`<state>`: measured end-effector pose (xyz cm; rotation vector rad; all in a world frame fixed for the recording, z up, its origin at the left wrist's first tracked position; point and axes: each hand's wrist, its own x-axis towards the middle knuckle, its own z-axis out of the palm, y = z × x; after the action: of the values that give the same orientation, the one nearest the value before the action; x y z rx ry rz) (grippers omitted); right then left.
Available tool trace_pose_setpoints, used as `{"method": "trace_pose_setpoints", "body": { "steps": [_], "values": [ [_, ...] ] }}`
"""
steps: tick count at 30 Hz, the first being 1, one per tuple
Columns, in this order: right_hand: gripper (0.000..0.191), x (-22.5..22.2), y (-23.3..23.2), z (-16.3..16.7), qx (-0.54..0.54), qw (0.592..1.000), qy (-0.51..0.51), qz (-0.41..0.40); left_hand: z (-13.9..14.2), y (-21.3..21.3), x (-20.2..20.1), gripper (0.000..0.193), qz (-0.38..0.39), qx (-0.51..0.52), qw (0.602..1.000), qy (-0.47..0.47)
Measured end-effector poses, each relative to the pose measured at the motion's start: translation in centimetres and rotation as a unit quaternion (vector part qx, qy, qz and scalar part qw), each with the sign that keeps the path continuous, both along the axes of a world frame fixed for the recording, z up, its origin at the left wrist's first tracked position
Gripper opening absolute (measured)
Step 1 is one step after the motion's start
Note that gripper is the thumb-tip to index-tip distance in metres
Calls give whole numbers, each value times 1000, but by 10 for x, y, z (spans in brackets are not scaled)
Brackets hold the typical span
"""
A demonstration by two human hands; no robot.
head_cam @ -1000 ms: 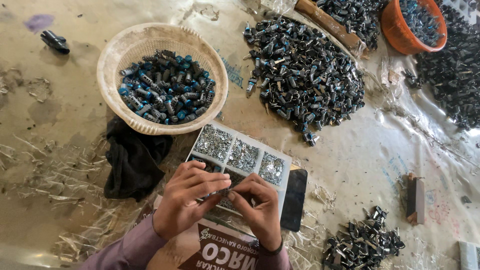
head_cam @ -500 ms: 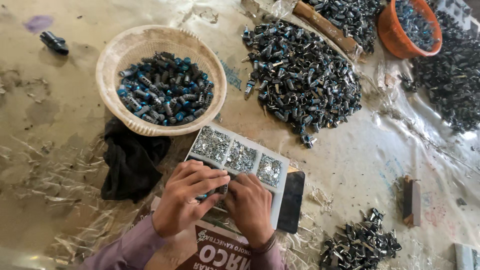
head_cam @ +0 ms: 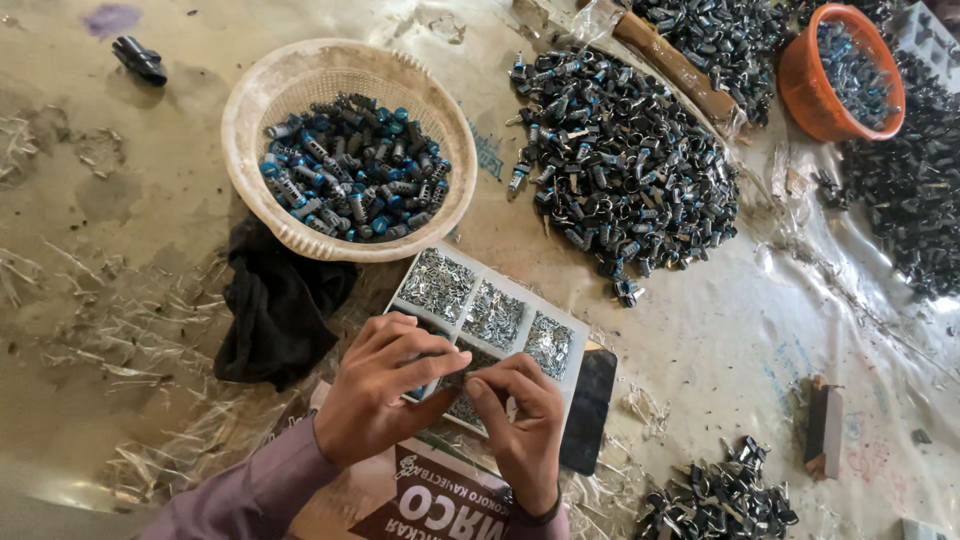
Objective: The person picks small blue-capped metal components from a basket, inserts springs and small screws into each component by hand, and places the assembled parts into a compartmented plastic tray, repeating the cycle continuously.
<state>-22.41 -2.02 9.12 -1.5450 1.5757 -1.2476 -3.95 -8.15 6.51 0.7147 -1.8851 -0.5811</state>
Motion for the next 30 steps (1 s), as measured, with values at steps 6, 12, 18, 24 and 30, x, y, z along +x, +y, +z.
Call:
{"method": "trace_pose_setpoints", "body": {
  "steps": [6, 12, 18, 24, 30],
  "values": [
    [8, 1, -1, 1, 6, 1000, 4, -8, -3, 0, 2, 35, -10, -8, 1000, 4],
    [6, 5, 1, -2, 29, 999, 5, -43, -6, 1, 5, 36, -24, -20, 1000, 3],
    [8, 6, 2, -14, -14, 999, 13, -39, -7, 2, 5, 37, -18, -23, 1000, 7],
    [7, 2, 3, -13, 19, 996, -86, -12, -5, 2, 6, 38, -24, 2, 999, 22],
    [6, 4, 1, -8, -12, 999, -43, 7, -3, 1, 6, 36, -16, 1, 1000, 20]
  ]
}}
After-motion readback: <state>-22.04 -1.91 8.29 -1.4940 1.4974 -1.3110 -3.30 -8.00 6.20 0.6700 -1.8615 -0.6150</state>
